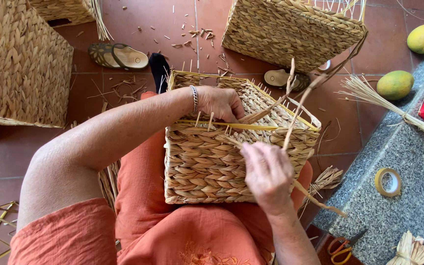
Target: The person sits on the floor weaving dried water hyacinth strands around the rim of a woven basket, tucking and threading strands through the weave by hand, and uses scissors to trim excess strand ends. They reach for new strands from bundles on the floor and continue weaving around the basket edge.
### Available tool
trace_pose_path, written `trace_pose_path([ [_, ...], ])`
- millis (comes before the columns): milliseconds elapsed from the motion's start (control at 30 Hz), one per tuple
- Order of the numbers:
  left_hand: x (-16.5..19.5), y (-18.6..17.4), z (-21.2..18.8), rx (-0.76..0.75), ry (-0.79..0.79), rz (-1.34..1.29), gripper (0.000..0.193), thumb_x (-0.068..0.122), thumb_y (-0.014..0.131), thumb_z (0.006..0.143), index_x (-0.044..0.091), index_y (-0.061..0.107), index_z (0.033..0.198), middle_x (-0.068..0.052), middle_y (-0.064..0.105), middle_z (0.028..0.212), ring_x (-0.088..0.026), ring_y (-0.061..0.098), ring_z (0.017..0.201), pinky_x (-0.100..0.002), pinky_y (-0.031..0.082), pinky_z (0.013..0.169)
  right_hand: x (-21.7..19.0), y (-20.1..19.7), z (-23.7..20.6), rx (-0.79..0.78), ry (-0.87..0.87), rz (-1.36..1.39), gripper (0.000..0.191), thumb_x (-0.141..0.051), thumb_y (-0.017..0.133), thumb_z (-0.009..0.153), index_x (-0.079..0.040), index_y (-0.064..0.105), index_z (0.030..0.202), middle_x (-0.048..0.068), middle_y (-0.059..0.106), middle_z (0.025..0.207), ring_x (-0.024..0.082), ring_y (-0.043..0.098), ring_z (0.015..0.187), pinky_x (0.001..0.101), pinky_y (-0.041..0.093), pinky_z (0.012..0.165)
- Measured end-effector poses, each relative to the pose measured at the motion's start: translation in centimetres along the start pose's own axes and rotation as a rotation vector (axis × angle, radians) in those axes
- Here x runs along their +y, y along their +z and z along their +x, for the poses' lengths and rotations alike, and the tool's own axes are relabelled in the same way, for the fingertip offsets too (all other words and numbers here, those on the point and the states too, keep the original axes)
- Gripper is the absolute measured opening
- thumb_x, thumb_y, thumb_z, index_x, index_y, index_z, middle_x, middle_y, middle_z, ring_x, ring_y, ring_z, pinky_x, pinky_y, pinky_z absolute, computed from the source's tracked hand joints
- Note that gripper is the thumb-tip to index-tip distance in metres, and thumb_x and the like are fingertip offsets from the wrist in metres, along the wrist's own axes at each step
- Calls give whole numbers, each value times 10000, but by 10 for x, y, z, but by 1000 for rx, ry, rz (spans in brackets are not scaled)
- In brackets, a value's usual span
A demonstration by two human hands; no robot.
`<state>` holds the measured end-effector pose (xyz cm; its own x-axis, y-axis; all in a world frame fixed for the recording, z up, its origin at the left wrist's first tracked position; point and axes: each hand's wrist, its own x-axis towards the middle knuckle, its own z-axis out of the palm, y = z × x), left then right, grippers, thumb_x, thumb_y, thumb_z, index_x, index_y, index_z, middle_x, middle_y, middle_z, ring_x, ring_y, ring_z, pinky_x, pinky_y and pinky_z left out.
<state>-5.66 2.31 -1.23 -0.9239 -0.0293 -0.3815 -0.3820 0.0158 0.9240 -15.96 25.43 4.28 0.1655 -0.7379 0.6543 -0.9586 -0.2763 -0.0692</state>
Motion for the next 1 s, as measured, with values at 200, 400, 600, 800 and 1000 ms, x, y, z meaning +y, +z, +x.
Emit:
trace_pose_path([
  [200,-6,3,-4,104,28,19,188,154,819,821,43,821,973,6,766,762,-44,629,624,-253,532,563,-32,-9,-2,-30,42,295,107,-35,800,991,17,712,1022,108,677,933,165,674,761,211,591,601],
  [400,-11,6,3,130,97,-75,300,59,794,765,68,706,1051,-8,757,792,-61,689,688,-251,566,596,-49,-26,-7,-235,144,608,174,-52,773,845,3,700,993,104,710,1006,252,741,852,331,630,743],
  [600,7,13,-5,173,20,62,392,361,685,971,-10,807,1004,-21,738,807,-77,609,706,-281,537,624,9,-19,21,-98,136,153,308,-54,851,836,-23,716,1111,97,692,1105,263,667,990,354,587,886],
  [800,31,21,-18,129,116,-71,619,570,559,962,66,654,1309,-60,738,882,-93,654,759,-304,555,680,13,-17,31,-156,52,-8,408,-36,872,735,-26,732,1118,85,674,1111,272,618,1005,405,532,902],
  [1000,61,12,-45,189,33,-196,788,636,410,925,147,372,1542,-116,759,982,-164,728,807,-332,594,721,22,-11,31,-154,-12,156,226,-1,796,858,-35,688,1054,77,702,1107,248,695,1035,348,611,938],
])
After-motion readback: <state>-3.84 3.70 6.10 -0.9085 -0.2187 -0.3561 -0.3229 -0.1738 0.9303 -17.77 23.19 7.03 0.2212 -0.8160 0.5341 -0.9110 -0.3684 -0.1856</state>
